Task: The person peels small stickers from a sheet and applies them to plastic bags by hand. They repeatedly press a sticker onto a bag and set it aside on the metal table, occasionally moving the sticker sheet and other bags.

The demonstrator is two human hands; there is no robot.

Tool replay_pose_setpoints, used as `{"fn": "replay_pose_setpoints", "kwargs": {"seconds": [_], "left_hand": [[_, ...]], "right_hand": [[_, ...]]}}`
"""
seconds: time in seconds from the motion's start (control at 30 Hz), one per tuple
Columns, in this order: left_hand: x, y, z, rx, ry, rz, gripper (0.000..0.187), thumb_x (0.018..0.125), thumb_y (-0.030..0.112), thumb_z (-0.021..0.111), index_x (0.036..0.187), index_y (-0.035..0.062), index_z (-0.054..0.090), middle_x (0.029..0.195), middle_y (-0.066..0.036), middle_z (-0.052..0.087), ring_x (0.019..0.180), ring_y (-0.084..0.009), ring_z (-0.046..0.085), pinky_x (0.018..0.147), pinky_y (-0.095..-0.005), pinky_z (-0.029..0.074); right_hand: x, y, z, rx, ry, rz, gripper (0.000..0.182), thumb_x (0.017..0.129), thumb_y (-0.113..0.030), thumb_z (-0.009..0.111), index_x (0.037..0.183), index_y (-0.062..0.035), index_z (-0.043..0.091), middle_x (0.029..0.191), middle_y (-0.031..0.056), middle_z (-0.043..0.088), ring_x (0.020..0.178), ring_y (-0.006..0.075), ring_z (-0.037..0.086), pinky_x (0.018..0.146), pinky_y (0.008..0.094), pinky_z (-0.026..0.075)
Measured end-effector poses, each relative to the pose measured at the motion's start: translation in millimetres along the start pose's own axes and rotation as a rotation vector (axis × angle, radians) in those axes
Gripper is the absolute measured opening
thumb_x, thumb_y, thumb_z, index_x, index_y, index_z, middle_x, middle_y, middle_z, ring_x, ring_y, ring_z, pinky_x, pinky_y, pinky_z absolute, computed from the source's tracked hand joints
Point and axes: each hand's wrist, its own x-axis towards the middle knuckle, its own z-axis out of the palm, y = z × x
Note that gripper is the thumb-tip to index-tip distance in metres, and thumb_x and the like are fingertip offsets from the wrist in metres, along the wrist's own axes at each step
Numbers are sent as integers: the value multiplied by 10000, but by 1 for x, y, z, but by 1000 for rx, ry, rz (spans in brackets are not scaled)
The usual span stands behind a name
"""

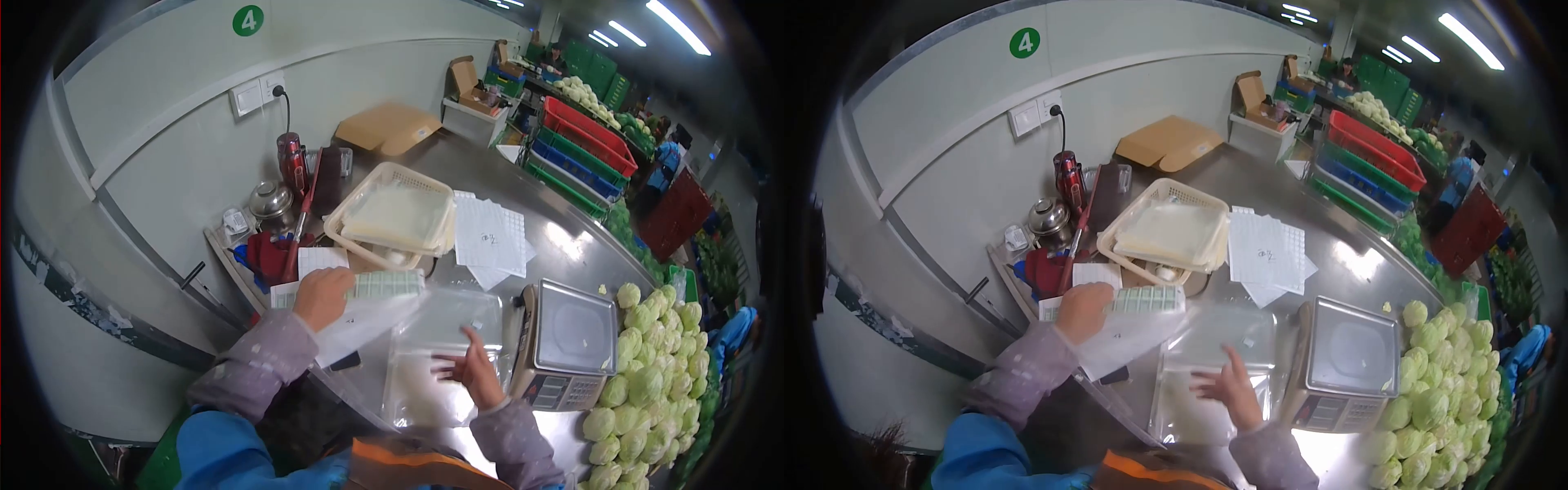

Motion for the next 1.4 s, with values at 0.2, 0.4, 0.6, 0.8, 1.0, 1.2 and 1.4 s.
{"fn": "replay_pose_setpoints", "kwargs": {"seconds": [0.2, 0.4, 0.6, 0.8, 1.0, 1.2, 1.4], "left_hand": [[-29, 64, -70, -16, 69, 438, 186, 622, 78, 636, 771, 70, 525, 863, -95, 522, 764, -265, 530, 663, -375, 397], [-52, 89, -76, -381, -14, 112, 379, 619, 287, 813, 847, 65, 607, 848, -95, 601, 711, -287, 591, 614, -371, 448], [-53, 94, -78, -299, -119, 189, 74, 744, 155, 688, 693, 104, 670, 602, -35, 586, 580, -223, 580, 526, -341, 455], [-48, 112, -73, -255, -139, 357, 25, 703, 167, 687, 705, 149, 671, 613, -12, 582, 558, -204, 562, 495, -337, 443], [-47, 117, -72, -174, -159, 379, 76, 722, 219, 680, 702, 155, 643, 568, -17, 522, 555, -202, 557, 473, -355, 414], [-48, 120, -67, -166, -185, 396, 92, 742, 247, 672, 711, 167, 639, 552, -19, 501, 549, -210, 551, 469, -366, 397], [-51, 116, -64, -129, -237, 374, 107, 763, 268, 661, 708, 180, 636, 552, -21, 502, 559, -218, 557, 475, -376, 397]], "right_hand": [[18, -63, 48, -343, -48, -146, 568, 859, -41, 612, 1361, -27, 348, 841, 87, 640, 717, 128, 616, 703, 274, 520], [-18, -43, 44, -432, 107, -293, 86, 824, 16, 636, 909, 23, 642, 709, 51, 654, 591, 81, 565, 554, 208, 457], [-41, -36, 30, -958, 207, -429, 135, 839, -89, 650, 782, 34, 644, 647, 74, 605, 621, 155, 592, 599, 265, 468], [-34, -67, 81, -1248, 240, -933, 145, 734, -167, 698, 795, -45, 646, 949, 88, 626, 880, 316, 571, 743, 381, 445], [-52, -42, 77, -1210, -107, -1147, 230, 567, -65, 718, 782, -76, 639, 957, 65, 625, 892, 254, 591, 768, 377, 453], [-51, -48, 67, -1176, 99, -846, 385, 581, -38, 731, 952, -93, 642, 836, 33, 614, 767, 232, 565, 714, 357, 437], [-56, -43, 72, -736, 162, -720, 549, 636, 73, 724, 1142, -48, 550, 953, 111, 591, 795, 255, 594, 746, 356, 465]]}}
